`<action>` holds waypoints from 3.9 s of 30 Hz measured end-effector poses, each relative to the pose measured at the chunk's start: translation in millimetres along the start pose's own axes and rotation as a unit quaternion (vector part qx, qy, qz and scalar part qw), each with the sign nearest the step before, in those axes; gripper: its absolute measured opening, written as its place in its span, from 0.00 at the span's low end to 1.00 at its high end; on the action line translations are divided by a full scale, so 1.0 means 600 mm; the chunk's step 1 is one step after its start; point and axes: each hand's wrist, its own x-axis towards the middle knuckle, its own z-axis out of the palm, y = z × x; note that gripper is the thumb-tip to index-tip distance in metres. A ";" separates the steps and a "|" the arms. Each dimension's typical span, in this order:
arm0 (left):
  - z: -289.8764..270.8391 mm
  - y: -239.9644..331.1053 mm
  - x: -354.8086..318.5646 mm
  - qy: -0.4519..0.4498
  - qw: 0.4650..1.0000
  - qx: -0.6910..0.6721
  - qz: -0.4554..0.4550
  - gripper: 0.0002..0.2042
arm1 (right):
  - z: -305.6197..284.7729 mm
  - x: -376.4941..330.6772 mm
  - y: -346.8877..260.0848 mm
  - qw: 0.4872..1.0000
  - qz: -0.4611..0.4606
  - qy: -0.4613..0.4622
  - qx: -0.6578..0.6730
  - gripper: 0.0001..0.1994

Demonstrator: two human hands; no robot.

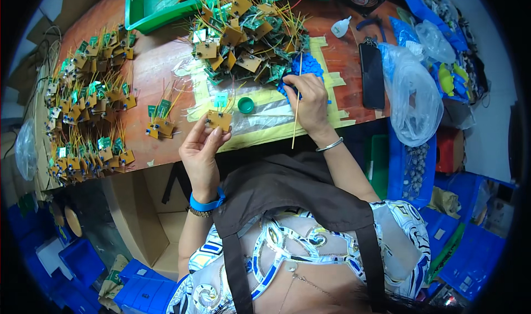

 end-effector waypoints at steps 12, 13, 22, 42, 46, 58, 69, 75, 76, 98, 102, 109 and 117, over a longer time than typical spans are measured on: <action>0.017 -0.004 0.007 -0.057 0.998 0.020 0.023 0.19 | -0.015 0.016 -0.037 0.994 0.043 0.017 0.100 0.10; 0.027 0.002 0.006 -0.064 0.997 0.030 0.011 0.20 | -0.022 0.021 -0.056 0.989 0.027 0.007 0.148 0.10; 0.038 -0.010 0.005 -0.104 0.994 0.021 0.040 0.19 | 0.005 0.034 -0.133 0.979 -0.090 -0.046 0.178 0.13; 0.036 0.003 0.013 -0.117 0.993 0.019 0.018 0.18 | 0.019 0.032 -0.139 0.980 -0.087 -0.027 0.178 0.12; 0.035 0.002 0.013 -0.113 0.993 0.004 0.020 0.16 | 0.021 0.033 -0.140 0.978 -0.093 -0.029 0.183 0.13; 0.018 -0.002 0.015 -0.086 0.995 -0.025 0.038 0.12 | 0.031 0.032 -0.156 0.971 -0.081 -0.056 0.217 0.12; -0.101 0.064 0.062 0.102 0.965 0.138 0.199 0.12 | 0.015 0.067 -0.158 0.953 -0.067 -0.039 0.293 0.12; -0.184 0.050 0.089 0.154 0.928 0.297 0.163 0.11 | 0.003 0.040 -0.127 0.958 -0.025 -0.033 0.283 0.10; -0.184 0.054 0.087 0.154 0.925 0.310 0.156 0.11 | -0.001 0.037 -0.122 0.960 -0.022 -0.028 0.277 0.10; 0.065 -0.008 0.227 0.099 0.947 0.186 0.241 0.10 | -0.008 -0.010 -0.101 0.943 0.084 -0.032 0.320 0.05; 0.035 0.050 0.216 0.143 0.941 0.085 0.294 0.08 | -0.003 -0.007 -0.100 0.932 0.083 -0.058 0.349 0.07; -0.012 0.111 0.147 0.140 0.903 0.120 0.388 0.11 | -0.004 -0.017 -0.082 0.914 0.089 -0.118 0.379 0.29; -0.021 -0.009 0.033 0.070 0.978 0.082 0.179 0.12 | 0.006 -0.011 -0.094 0.921 0.074 -0.166 0.345 0.22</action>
